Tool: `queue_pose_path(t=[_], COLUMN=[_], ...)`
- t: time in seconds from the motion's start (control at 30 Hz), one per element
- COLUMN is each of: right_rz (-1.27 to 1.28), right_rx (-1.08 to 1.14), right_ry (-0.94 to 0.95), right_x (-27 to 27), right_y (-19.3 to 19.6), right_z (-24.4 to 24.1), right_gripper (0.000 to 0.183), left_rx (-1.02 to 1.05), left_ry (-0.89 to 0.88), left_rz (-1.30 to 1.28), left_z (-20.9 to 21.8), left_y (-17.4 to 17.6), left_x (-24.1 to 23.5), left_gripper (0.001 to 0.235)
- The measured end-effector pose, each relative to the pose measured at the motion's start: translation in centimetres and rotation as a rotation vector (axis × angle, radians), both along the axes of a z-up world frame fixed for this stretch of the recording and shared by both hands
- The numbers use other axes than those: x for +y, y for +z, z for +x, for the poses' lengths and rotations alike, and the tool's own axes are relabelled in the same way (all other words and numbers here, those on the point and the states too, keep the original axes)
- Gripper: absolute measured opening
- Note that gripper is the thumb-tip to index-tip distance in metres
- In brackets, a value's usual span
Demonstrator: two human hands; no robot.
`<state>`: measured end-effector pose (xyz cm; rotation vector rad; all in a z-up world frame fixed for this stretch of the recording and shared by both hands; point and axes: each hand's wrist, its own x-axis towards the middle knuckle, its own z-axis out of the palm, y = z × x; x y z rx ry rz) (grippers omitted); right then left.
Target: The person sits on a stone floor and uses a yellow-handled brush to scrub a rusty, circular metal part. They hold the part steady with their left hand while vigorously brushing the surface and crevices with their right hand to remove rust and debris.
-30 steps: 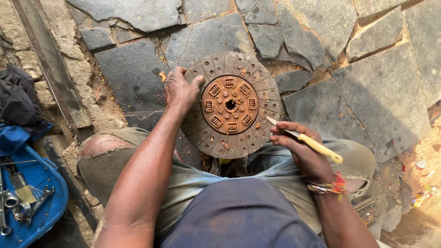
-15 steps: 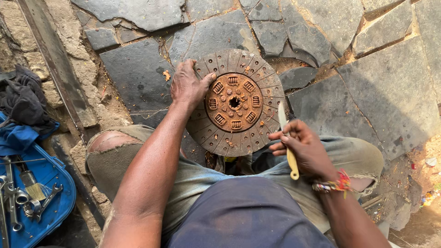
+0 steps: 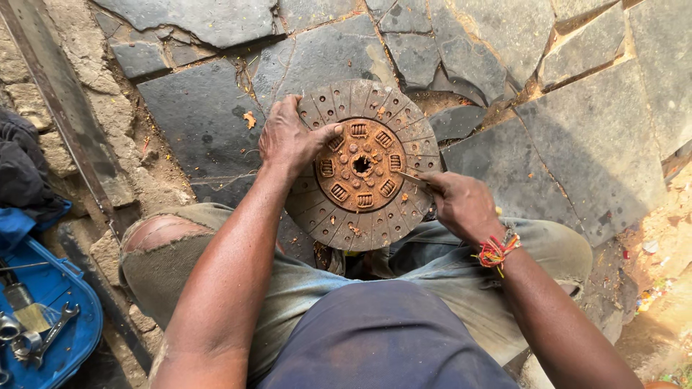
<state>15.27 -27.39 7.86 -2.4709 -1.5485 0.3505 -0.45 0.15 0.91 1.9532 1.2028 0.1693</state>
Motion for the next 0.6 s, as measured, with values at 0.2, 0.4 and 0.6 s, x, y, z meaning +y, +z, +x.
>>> queue_pose_path(t=[0.2, 0.4, 0.6], right_rz=[0.058, 0.001, -0.029], right_rx=[-0.121, -0.192, -0.263], right_ry=[0.045, 0.166, 0.115], right_x=[0.6, 0.2, 1.4], right_y=[0.3, -1.3, -1.9], right_z=[-0.5, -1.9, -0.2], right_gripper=[0.025, 0.003, 0.013], left_rx=[0.085, 0.070, 0.016], left_ry=[-0.040, -0.016, -0.027], left_rz=[0.057, 0.067, 0.090], left_z=[0.1, 0.0, -0.2], left_y=[0.6, 1.0, 0.7], left_x=[-0.5, -0.6, -0.6], left_gripper=[0.117, 0.109, 0.110])
